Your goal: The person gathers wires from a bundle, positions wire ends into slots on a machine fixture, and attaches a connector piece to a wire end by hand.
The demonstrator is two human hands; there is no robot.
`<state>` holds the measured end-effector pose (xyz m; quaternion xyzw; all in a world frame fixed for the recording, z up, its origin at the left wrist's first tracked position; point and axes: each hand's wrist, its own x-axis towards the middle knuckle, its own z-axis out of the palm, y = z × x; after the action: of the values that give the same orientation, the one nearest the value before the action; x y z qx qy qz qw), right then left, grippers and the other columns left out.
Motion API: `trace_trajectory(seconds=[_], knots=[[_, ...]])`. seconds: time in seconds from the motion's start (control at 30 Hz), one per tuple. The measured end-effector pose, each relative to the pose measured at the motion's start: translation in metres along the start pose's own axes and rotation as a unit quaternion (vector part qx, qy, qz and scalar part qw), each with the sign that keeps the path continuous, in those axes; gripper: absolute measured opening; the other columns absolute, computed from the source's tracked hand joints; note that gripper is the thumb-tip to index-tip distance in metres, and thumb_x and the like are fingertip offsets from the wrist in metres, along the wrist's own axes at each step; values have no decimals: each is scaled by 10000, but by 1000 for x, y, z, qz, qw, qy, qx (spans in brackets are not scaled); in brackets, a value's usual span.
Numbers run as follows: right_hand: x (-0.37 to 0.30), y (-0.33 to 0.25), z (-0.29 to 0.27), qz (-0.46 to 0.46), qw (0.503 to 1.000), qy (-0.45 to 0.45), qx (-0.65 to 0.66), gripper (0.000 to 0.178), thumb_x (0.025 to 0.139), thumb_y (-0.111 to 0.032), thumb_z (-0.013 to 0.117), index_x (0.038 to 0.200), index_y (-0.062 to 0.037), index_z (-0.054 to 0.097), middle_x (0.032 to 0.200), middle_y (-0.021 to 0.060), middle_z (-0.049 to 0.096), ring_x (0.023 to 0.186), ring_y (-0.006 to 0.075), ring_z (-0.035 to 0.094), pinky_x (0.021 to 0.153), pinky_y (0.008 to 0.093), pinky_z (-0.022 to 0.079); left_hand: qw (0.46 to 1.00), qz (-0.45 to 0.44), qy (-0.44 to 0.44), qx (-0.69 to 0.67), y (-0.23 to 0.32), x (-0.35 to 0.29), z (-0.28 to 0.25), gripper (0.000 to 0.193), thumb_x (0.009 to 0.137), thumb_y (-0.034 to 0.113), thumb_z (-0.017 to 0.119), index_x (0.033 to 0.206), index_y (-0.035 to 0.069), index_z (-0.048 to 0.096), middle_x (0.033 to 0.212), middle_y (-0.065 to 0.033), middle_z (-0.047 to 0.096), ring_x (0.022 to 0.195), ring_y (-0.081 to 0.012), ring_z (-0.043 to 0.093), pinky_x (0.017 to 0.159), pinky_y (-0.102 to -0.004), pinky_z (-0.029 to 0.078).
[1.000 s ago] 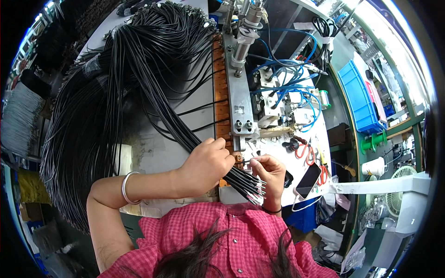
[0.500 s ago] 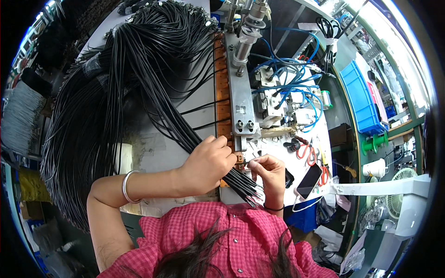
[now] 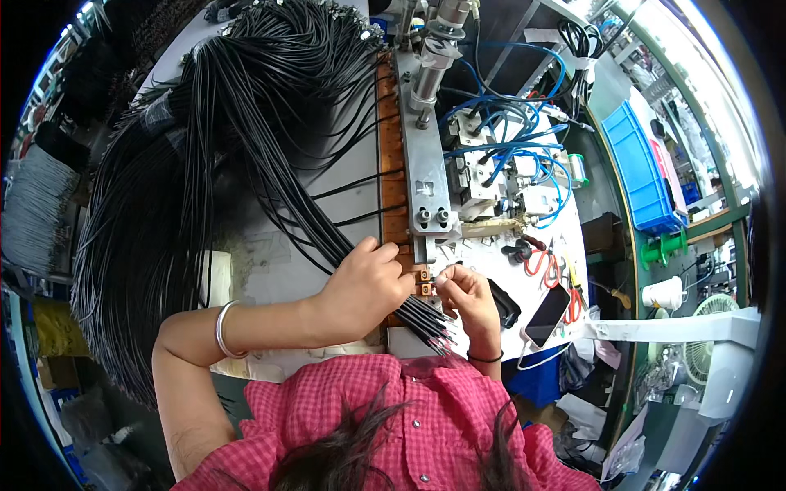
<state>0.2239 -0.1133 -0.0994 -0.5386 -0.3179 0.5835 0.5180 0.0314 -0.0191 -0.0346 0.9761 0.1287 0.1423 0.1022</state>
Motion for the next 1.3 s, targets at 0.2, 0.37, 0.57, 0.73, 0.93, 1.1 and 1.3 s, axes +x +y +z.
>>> trace_trajectory(seconds=[0.2, 0.37, 0.57, 0.73, 0.93, 1.1, 1.3], knots=[[-14, -17, 12, -49, 996, 69, 6, 81, 845, -22, 584, 915, 11, 606, 665, -21, 563, 503, 14, 442, 432, 156, 328, 998, -19, 46, -31, 1, 0, 1, 186, 579, 34, 611, 739, 65, 521, 692, -51, 477, 734, -217, 481, 641, -324, 368], [-13, -5, 4, -99, 994, 40, 25, 131, 816, 14, 606, 945, 29, 622, 763, 16, 618, 531, 27, 487, 453, 157, 367, 998, -4, 53, -38, 0, 1, 1, 177, 590, 33, 606, 751, 63, 539, 701, -50, 486, 724, -216, 487, 629, -324, 367], [-15, -10, 9, -131, 989, 52, 40, 80, 805, 20, 613, 880, 46, 624, 779, 59, 625, 564, 59, 529, 463, 170, 405, 998, -7, 47, -51, 0, -1, 0, 194, 590, 35, 605, 777, 54, 559, 713, -53, 495, 730, -217, 487, 626, -327, 362], [-13, -10, 12, -118, 988, 86, 39, 76, 799, 28, 622, 872, 37, 639, 785, 62, 632, 541, 53, 524, 455, 167, 404, 994, 6, 90, -54, 1, 2, 0, 179, 577, 38, 609, 742, 54, 539, 707, -61, 494, 734, -224, 485, 625, -330, 359], [-14, -7, 13, -111, 989, 82, 63, 67, 790, 27, 631, 857, 33, 632, 759, 56, 628, 537, 54, 530, 446, 169, 404, 997, -20, 62, -39, 4, 1, -2, 181, 557, 35, 612, 713, 53, 523, 708, -67, 497, 737, -226, 483, 628, -327, 359], [-13, -12, 13, -82, 991, 11, 108, 47, 780, 18, 648, 816, 30, 620, 705, 43, 618, 527, 56, 533, 445, 174, 406, 998, -21, 41, -47, 2, 0, 0, 179, 553, 33, 612, 704, 55, 518, 710, -64, 493, 746, -225, 481, 642, -326, 361], [-9, -4, 5, -99, 994, 29, 40, 57, 778, 21, 650, 814, 25, 606, 715, 35, 613, 554, 55, 542, 458, 176, 411, 999, -5, 21, -47, 2, 1, 3, 169, 560, 41, 613, 696, 56, 513, 711, -58, 492, 751, -223, 481, 663, -329, 361]])
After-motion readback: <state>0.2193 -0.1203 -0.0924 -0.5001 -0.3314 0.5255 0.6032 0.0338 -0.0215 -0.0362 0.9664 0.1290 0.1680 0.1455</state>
